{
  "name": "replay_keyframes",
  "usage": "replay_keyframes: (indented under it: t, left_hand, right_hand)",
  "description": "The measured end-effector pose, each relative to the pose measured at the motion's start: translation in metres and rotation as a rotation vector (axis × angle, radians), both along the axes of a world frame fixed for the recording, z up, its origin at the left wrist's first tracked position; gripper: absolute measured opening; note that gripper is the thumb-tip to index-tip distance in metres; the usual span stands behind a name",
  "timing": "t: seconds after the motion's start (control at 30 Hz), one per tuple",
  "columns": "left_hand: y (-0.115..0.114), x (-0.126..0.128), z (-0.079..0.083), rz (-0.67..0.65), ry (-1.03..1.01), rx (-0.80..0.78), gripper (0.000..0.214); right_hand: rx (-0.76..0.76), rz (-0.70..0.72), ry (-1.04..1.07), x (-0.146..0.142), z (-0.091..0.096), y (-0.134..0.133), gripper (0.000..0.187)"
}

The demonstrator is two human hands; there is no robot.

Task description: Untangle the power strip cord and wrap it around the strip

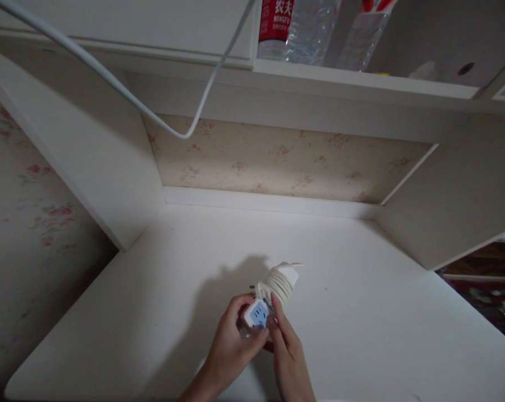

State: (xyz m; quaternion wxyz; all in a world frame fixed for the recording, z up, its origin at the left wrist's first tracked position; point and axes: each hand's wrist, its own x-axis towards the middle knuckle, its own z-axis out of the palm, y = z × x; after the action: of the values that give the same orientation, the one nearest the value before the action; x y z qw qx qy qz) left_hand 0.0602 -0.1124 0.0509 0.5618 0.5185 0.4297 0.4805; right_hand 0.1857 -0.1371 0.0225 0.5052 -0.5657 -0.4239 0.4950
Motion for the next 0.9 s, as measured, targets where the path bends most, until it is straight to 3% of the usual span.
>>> replay_keyframes:
  t: [0.1,0.23,0.47,0.67,0.9]
  left_hand:
    - [-0.001,0.001,-0.008,0.131,-0.149,-0.13,0.037]
    - [0.001,0.006,-0.017,0.257,-0.26,-0.26,0.035]
    - [0.005,0.011,-0.008,0.166,-0.265,-0.311,0.042]
    - [0.007,0.013,-0.005,0.15,-0.287,-0.291,0.057]
    - [0.004,0.018,-0.004,0.16,-0.359,-0.337,0.046]
  right_hand:
    - [-0.012,0.029,0.101,-0.002,-0.001,-0.002,0.054]
    - [0.039,0.055,0.038,-0.005,-0.007,-0.005,0.049]
    - [0.257,0.018,-0.202,-0.004,-0.017,-0.006,0.041]
    - [0.253,0.001,-0.225,-0.002,-0.02,-0.006,0.045]
    - [0.278,-0.036,-0.243,0.0,-0.022,-0.009,0.042]
